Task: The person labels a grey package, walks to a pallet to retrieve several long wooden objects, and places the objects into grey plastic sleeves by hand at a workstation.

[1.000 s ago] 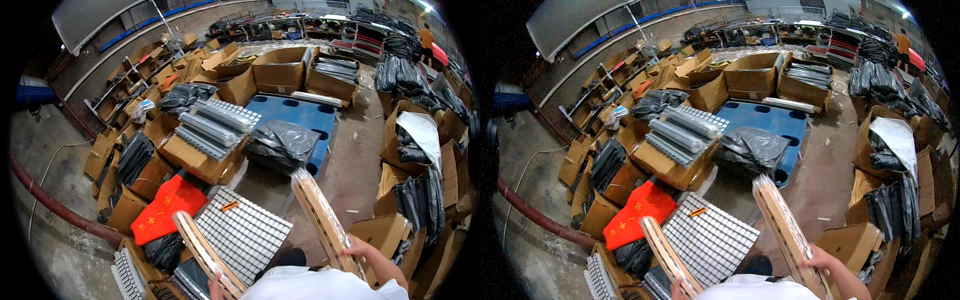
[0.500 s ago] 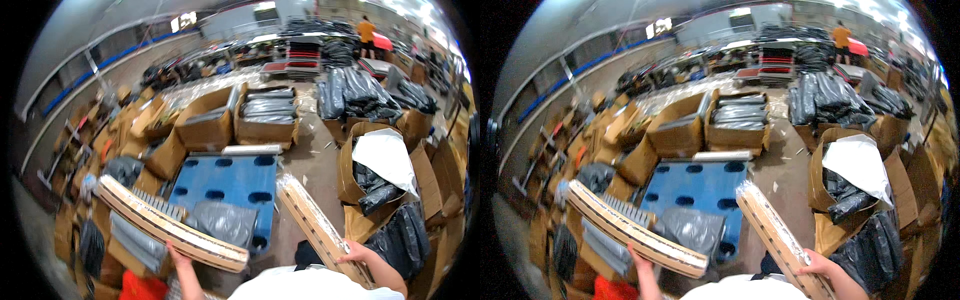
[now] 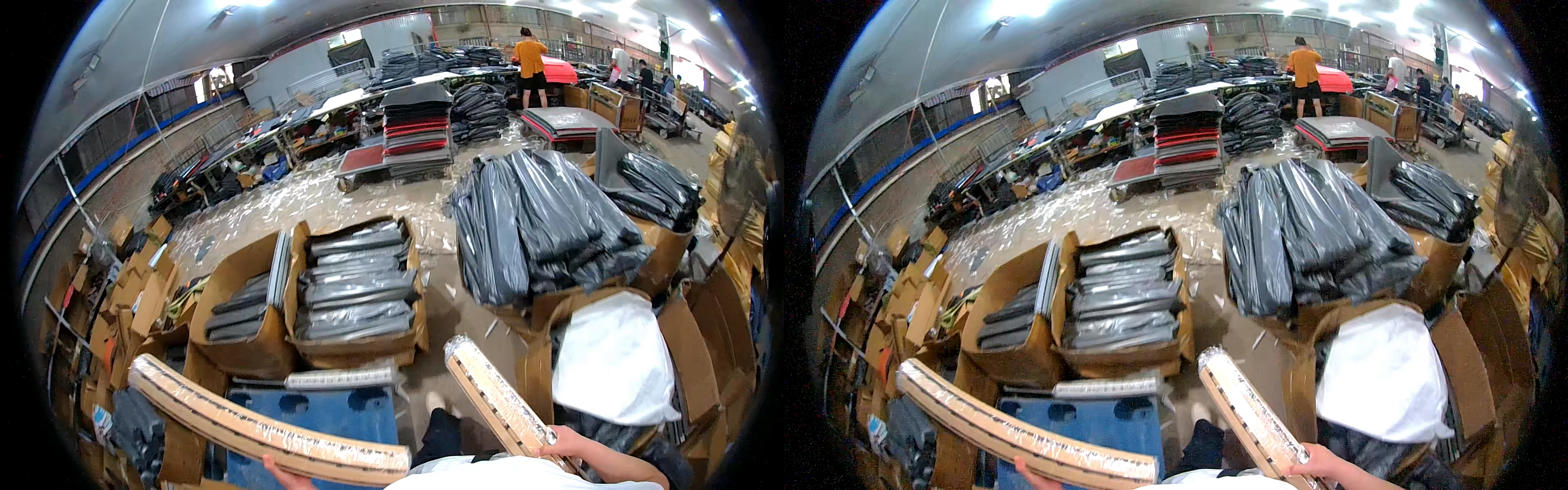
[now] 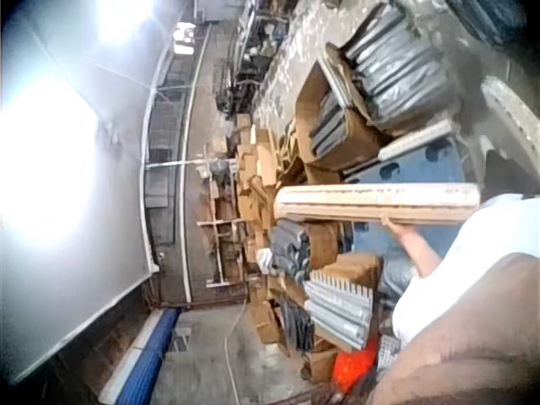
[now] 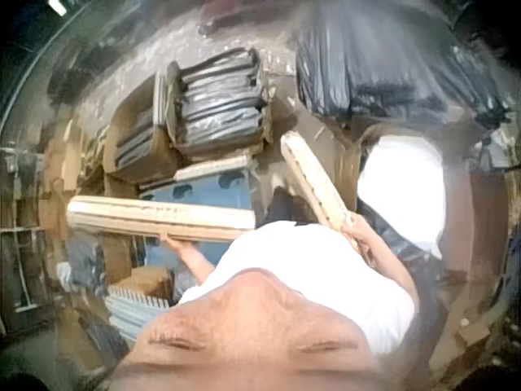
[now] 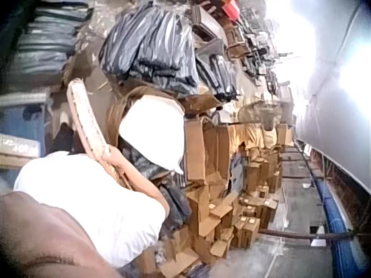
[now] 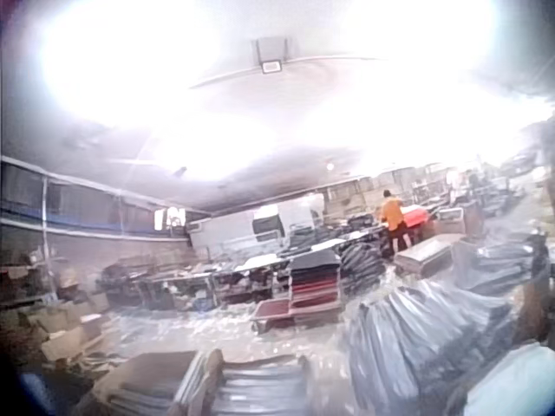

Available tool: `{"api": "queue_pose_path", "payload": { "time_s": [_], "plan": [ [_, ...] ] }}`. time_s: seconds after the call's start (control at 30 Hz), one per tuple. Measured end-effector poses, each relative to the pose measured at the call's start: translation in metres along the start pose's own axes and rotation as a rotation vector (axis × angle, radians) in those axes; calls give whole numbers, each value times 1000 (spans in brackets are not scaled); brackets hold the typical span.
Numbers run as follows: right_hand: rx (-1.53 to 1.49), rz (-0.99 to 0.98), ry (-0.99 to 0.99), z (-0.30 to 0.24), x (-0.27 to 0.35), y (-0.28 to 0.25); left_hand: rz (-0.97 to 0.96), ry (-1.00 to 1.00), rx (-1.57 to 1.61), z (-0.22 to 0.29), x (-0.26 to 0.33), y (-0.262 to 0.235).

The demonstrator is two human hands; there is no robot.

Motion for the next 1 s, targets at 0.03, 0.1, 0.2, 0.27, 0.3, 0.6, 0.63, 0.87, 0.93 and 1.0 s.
{"api": "queue_pose_path", "payload": {
  "time_s": [0.03, 0.1, 0.2, 0.27, 0.3, 0.6, 0.63, 0.87, 0.93, 1.0],
  "plan": [
    [45, 15, -11, -23, -28, -17, 27, 15, 7, -8, -26, 20],
    [50, 45, 3, -67, -81, -55, 80, 66, 34, -17, -83, 62],
    [66, 89, -108, -133, -167, -112, 132, 129, 90, -45, -163, 116],
    [30, 130, -99, -164, -216, -152, 172, 121, 90, -78, -213, 155],
    [2, 149, -100, -182, -237, -171, 192, 122, 97, -90, -232, 177],
    [-403, 109, -115, -357, -389, -338, 161, 214, 78, -139, -386, 357],
    [-375, 100, -125, -377, -410, -353, 228, 219, 95, -131, -392, 380],
    [-501, -87, -62, -444, -504, -420, 487, 491, -579, -131, -411, 396],
    [-483, -74, 18, -443, -533, -420, 539, 498, -619, -142, -421, 418],
    [-473, -48, 44, -448, -580, -435, 545, 457, -566, -161, -439, 471]
  ]
}}
Point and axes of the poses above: each hand's wrist, its own x-axis away from the middle knuckle, its own y-axis out of the palm, z = x × y, the point moved 9 cm from there along -x, towards the middle knuckle, and after that the axes turned 6 degrees about y, right-handed, at the moved point
